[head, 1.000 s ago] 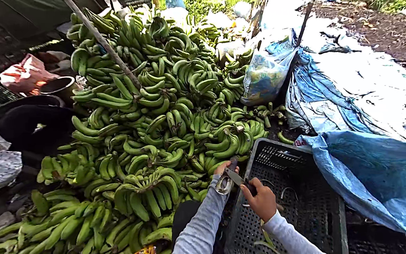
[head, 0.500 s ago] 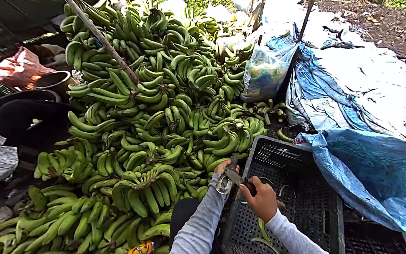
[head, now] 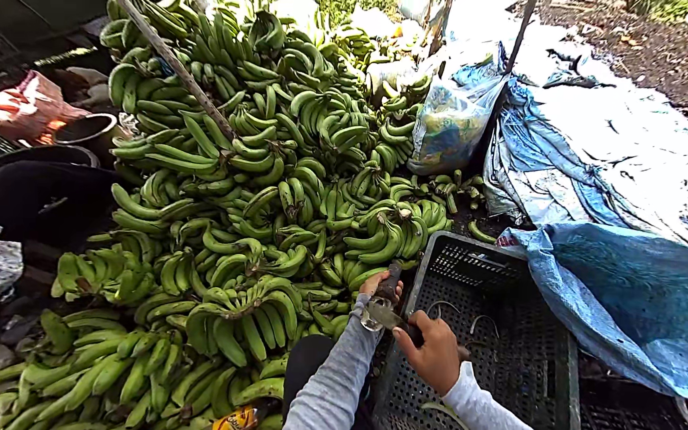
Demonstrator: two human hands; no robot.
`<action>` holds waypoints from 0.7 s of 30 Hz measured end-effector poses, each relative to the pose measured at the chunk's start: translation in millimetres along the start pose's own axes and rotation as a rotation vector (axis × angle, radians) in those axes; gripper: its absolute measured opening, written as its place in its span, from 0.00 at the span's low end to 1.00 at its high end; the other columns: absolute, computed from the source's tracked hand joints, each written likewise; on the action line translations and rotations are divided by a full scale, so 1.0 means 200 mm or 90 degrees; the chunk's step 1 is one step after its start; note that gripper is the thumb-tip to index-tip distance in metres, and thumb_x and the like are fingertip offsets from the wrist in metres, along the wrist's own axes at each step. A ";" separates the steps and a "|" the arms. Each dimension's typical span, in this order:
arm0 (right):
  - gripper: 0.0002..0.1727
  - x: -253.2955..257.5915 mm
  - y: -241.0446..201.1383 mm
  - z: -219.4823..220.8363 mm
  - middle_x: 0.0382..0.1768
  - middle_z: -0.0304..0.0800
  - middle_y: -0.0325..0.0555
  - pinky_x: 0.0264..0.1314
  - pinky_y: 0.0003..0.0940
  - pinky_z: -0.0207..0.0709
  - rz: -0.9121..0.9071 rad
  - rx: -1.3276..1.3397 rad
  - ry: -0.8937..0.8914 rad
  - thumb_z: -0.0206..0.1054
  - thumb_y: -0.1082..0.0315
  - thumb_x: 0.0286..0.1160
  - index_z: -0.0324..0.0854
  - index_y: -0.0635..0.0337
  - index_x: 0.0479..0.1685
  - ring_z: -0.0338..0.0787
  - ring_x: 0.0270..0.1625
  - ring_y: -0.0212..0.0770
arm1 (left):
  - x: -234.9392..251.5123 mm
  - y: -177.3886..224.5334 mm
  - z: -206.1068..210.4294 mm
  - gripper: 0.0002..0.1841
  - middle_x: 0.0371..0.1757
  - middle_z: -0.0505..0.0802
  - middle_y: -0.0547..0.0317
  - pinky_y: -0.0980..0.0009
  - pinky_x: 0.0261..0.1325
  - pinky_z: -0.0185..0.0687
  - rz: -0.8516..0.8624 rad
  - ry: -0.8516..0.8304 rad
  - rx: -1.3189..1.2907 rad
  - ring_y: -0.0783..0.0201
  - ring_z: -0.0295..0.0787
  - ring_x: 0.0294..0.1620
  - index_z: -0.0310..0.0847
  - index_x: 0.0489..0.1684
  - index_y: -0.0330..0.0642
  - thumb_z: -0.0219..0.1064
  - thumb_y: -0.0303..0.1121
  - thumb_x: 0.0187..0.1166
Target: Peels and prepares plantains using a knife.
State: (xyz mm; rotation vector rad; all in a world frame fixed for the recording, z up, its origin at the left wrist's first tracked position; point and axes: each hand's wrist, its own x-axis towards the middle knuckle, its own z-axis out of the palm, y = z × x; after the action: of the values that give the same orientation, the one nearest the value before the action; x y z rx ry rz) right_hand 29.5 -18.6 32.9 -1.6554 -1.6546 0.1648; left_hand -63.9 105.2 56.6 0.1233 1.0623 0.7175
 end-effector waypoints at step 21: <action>0.29 -0.03 0.01 -0.02 0.14 0.83 0.43 0.24 0.42 0.72 -0.029 -0.017 0.026 0.59 0.42 0.74 0.87 0.61 0.28 0.83 0.17 0.41 | -0.02 -0.01 0.02 0.14 0.22 0.82 0.54 0.80 0.14 0.74 0.000 0.016 0.007 0.68 0.80 0.13 0.71 0.45 0.36 0.46 0.37 0.93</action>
State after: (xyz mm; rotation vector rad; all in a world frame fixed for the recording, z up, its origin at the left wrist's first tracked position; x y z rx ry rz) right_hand 32.4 -25.2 32.0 -1.6284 -1.6689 0.0871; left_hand -60.4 103.3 61.0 0.1244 1.0903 0.7155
